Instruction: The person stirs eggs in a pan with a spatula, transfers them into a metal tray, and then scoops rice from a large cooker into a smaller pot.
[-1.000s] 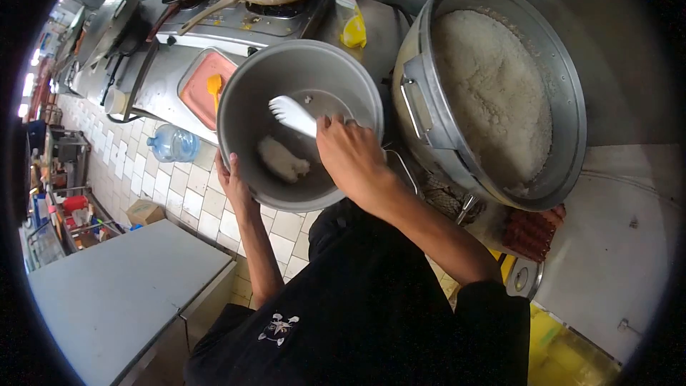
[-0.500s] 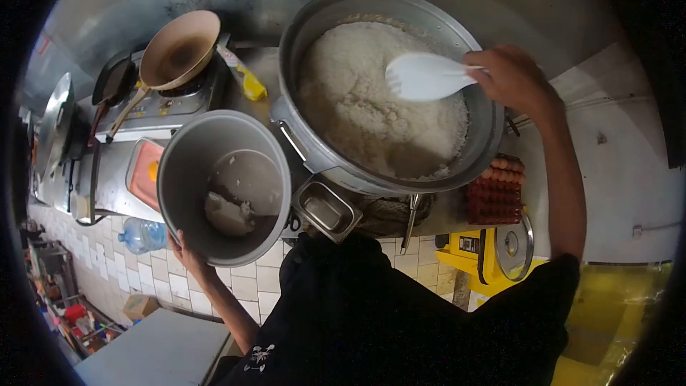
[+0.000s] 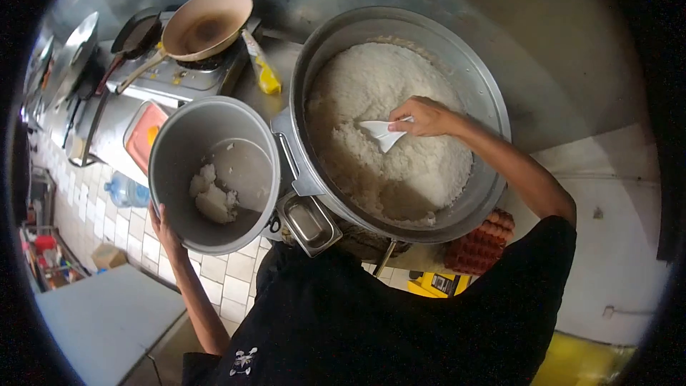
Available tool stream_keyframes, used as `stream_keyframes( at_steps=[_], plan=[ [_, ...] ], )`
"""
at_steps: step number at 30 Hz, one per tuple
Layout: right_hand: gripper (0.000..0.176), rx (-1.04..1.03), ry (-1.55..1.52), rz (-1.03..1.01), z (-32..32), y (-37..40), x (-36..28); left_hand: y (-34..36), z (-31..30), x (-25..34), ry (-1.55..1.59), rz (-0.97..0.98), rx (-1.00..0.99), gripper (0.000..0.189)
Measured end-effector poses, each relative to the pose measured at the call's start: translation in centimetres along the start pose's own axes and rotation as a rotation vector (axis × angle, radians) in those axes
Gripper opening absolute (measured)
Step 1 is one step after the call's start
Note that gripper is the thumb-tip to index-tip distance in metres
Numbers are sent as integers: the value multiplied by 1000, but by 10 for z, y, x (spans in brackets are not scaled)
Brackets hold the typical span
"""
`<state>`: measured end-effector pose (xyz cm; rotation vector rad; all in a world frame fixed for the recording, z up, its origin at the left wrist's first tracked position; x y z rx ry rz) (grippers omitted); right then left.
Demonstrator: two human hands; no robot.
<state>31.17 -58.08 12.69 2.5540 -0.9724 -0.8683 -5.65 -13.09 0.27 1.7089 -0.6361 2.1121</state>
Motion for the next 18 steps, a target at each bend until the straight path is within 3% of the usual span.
stream_keyframes(
  at_steps=[5,11,14,18],
  plan=[
    [24,-19,-132,-62,17,-5,-21,4,-2,-3,-182,-31,41,52],
    [24,35,-217,-66,7,26,-25,4,0,-1,-224,-25,-15,58],
    [20,-43,-163,46,11,33,-10,2,-4,-8,-182,-69,1,59],
    [17,42,-316,22,-4,48,6,3,-2,-6,-141,-62,-61,63]
  ],
)
Point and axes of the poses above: each hand's wrist, its own y-axis away from the middle knuckle, its own z-axis out of the palm, x = y × z, the point moved 10 cm from there along -y, towards the middle knuckle, and after that the axes turned 12 degrees about z, right-handed, at the moved point
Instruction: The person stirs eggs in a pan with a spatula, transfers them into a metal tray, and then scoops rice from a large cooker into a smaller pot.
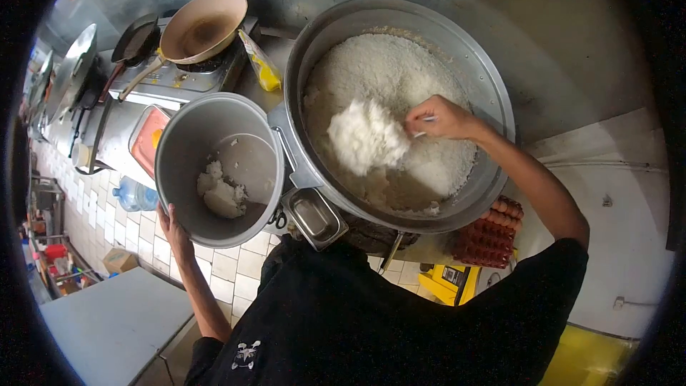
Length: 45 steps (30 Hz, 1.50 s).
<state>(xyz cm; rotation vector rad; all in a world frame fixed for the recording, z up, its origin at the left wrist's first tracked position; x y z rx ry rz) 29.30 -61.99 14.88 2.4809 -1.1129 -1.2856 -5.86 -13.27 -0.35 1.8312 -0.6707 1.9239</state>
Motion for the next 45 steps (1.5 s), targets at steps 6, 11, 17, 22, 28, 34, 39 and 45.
stream_keyframes(
  at_steps=[6,11,17,22,28,34,39,45],
  plan=[
    [16,263,2,157,-71,34,-48,3,-11,-3,69,42,21,53],
    [20,335,273,-201,-40,9,-210,2,-6,4,93,75,-6,46],
    [14,583,1124,-384,148,-63,-307,2,0,15,99,91,-33,48],
    [11,536,993,-574,150,-69,-330,-2,-10,-4,141,57,6,51],
    [15,484,929,-136,-1,13,-299,-1,-15,-9,131,16,49,49],
    [16,549,1015,401,-85,117,-175,2,-2,8,147,54,-5,45],
    [16,301,1007,482,-68,95,-52,4,-3,6,131,33,-28,54],
    [19,123,771,270,-43,48,4,1,-15,-11,102,-10,56,59]
  ],
)
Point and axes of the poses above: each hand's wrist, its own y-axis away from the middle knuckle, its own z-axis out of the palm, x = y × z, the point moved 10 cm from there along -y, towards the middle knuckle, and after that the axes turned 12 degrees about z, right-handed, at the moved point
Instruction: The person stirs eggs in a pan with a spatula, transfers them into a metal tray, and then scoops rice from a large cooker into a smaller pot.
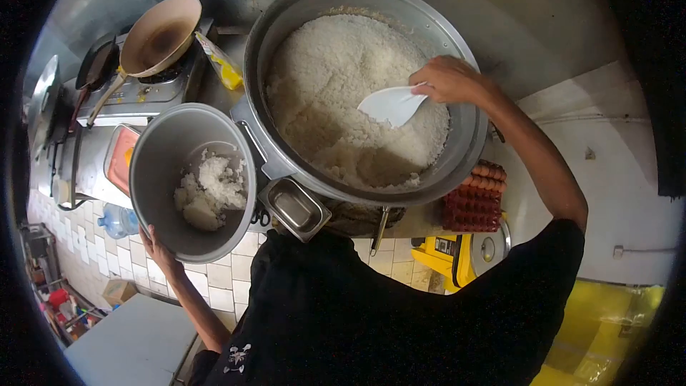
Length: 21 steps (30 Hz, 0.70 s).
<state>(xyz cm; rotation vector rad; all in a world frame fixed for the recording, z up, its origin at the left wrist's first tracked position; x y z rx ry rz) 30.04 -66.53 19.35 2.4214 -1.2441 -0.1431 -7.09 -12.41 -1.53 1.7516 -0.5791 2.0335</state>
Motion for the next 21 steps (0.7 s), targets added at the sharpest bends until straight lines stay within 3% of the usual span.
stream_keyframes(
  at_steps=[4,8,11,21],
  plan=[
    [21,-230,-342,-139,52,-33,-16,1,-1,4,-60,9,32,58],
    [21,-174,-325,-204,65,-37,-47,0,5,6,-39,1,39,52],
    [21,-249,-390,-216,54,-32,-64,2,7,12,-70,8,22,49],
    [20,-241,-606,-300,59,-5,-54,0,13,15,-73,30,-27,50]
  ],
)
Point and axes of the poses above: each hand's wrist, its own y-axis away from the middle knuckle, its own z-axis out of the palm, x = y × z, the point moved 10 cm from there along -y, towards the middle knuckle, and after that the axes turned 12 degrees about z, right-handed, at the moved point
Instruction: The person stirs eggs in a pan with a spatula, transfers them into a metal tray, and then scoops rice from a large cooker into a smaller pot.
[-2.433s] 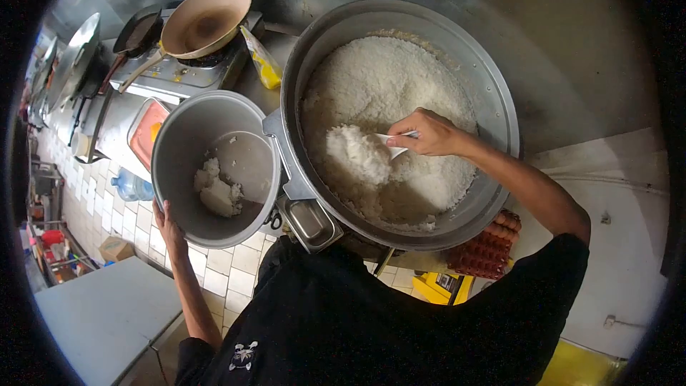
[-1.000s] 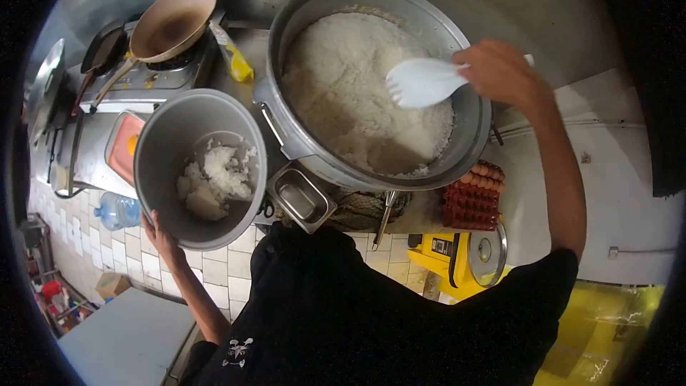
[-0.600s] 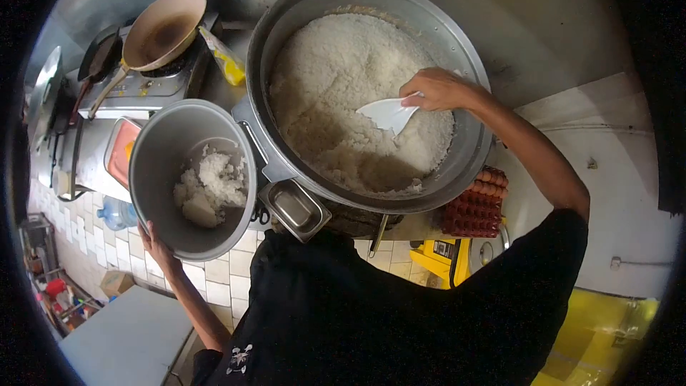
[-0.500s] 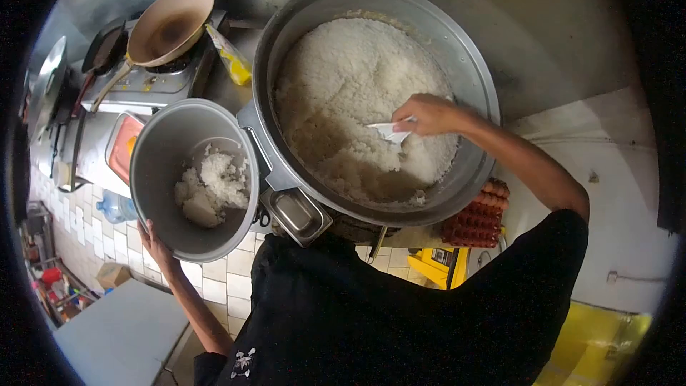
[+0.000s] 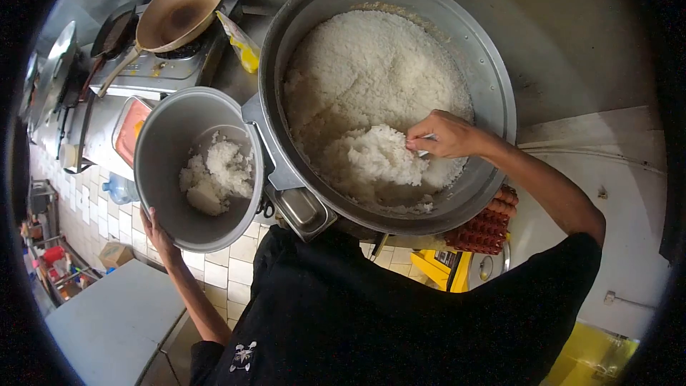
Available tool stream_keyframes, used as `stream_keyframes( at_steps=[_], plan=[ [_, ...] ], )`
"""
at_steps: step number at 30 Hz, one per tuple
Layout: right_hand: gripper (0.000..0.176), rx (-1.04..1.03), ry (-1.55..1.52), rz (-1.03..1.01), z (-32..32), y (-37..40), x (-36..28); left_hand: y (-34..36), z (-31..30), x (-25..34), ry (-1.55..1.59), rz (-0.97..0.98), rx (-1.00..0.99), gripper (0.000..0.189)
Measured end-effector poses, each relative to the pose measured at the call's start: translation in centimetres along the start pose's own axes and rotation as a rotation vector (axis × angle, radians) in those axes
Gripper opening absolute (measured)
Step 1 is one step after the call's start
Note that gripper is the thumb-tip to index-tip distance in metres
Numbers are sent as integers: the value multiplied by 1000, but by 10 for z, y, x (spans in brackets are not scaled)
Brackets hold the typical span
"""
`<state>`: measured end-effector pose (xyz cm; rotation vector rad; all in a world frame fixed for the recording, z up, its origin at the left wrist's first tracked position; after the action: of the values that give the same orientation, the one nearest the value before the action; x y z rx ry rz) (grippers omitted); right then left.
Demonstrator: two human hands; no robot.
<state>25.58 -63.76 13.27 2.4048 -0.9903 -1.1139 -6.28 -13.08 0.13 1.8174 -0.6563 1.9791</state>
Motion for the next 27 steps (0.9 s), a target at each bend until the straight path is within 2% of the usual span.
stream_keyframes(
  at_steps=[3,6,9,16,18,20,23,24,26,27],
  plan=[
    [19,-3,-75,31,-3,15,-3,0,-2,-4,17,-18,23,45],
    [16,-31,-27,56,-8,25,2,2,2,-1,74,-6,2,51],
    [13,23,-306,265,-23,40,18,2,0,-1,70,-5,14,50],
    [21,285,-263,202,-118,68,-10,2,2,4,101,30,-5,51],
    [25,362,-274,152,-144,73,-30,4,2,6,110,43,-11,51],
    [27,502,-136,144,-164,70,-76,3,-1,3,91,49,21,53],
    [25,527,122,-106,-152,32,-180,2,-12,-9,54,36,47,54],
    [23,522,187,-227,-133,12,-215,2,-9,-6,61,46,19,54],
    [21,506,405,-276,-75,-29,-272,-2,-13,-19,110,22,15,54],
    [26,849,648,-707,-29,-29,-286,-1,-17,-20,107,24,35,53]
  ],
)
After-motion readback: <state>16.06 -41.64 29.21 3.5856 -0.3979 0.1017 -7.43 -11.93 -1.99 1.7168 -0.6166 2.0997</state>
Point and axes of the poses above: each hand's wrist, its own y-axis away from the middle knuckle, its own z-axis out of the palm, x = y × z, the point moved 10 cm from there along -y, towards the middle knuckle, and after that the axes turned 12 degrees about z, right-handed, at the moved point
